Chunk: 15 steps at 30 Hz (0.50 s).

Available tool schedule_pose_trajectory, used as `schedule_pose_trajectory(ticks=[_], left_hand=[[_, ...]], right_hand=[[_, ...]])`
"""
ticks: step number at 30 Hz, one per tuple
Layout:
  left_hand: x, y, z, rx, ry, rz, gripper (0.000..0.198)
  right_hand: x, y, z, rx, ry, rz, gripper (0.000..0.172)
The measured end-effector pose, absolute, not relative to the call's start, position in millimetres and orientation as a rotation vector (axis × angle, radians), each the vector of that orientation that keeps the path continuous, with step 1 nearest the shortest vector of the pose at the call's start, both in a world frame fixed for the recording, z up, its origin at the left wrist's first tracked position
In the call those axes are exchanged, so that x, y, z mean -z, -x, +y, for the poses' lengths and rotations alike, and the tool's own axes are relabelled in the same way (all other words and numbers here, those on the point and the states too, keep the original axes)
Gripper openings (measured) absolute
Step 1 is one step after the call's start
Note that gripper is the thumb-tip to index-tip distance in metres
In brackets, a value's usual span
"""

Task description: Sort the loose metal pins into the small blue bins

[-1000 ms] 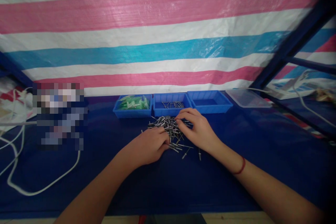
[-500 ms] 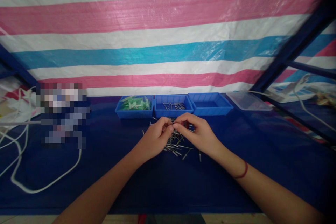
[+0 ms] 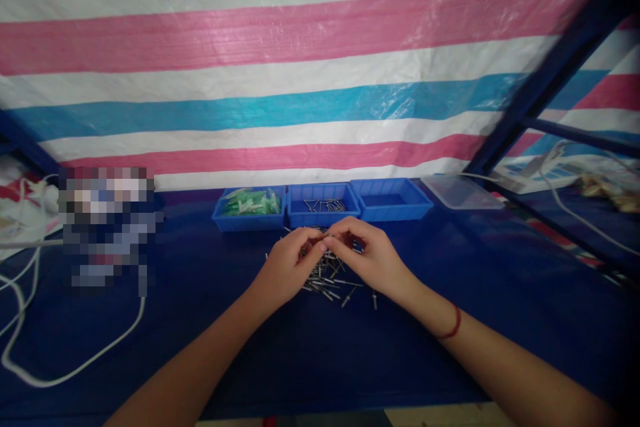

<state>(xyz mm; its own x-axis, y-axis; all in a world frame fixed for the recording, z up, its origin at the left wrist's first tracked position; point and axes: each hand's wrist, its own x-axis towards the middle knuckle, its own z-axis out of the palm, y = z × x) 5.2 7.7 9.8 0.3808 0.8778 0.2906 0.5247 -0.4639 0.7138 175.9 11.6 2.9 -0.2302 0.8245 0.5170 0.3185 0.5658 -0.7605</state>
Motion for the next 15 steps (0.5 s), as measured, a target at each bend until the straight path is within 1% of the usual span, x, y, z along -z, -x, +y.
schedule_pose_trajectory(ticks=[5, 11, 15], left_hand=[[-8.8, -4.0, 8.7, -0.905, -2.087, 1.203, 0.021], [-12.5, -3.3, 7.8, -1.018, -2.019, 1.245, 0.018], [-12.6, -2.6, 8.5, -0.995, -2.034, 1.272, 0.023]], right_hand=[[-5.5, -177.8, 11.8, -0.612, 0.903, -1.840, 0.013], [-6.0, -180.3, 14.6, -0.544, 0.907, -1.876, 0.014], [-4.9, -182.7, 19.9, -0.453, 0.885, -1.939, 0.014]])
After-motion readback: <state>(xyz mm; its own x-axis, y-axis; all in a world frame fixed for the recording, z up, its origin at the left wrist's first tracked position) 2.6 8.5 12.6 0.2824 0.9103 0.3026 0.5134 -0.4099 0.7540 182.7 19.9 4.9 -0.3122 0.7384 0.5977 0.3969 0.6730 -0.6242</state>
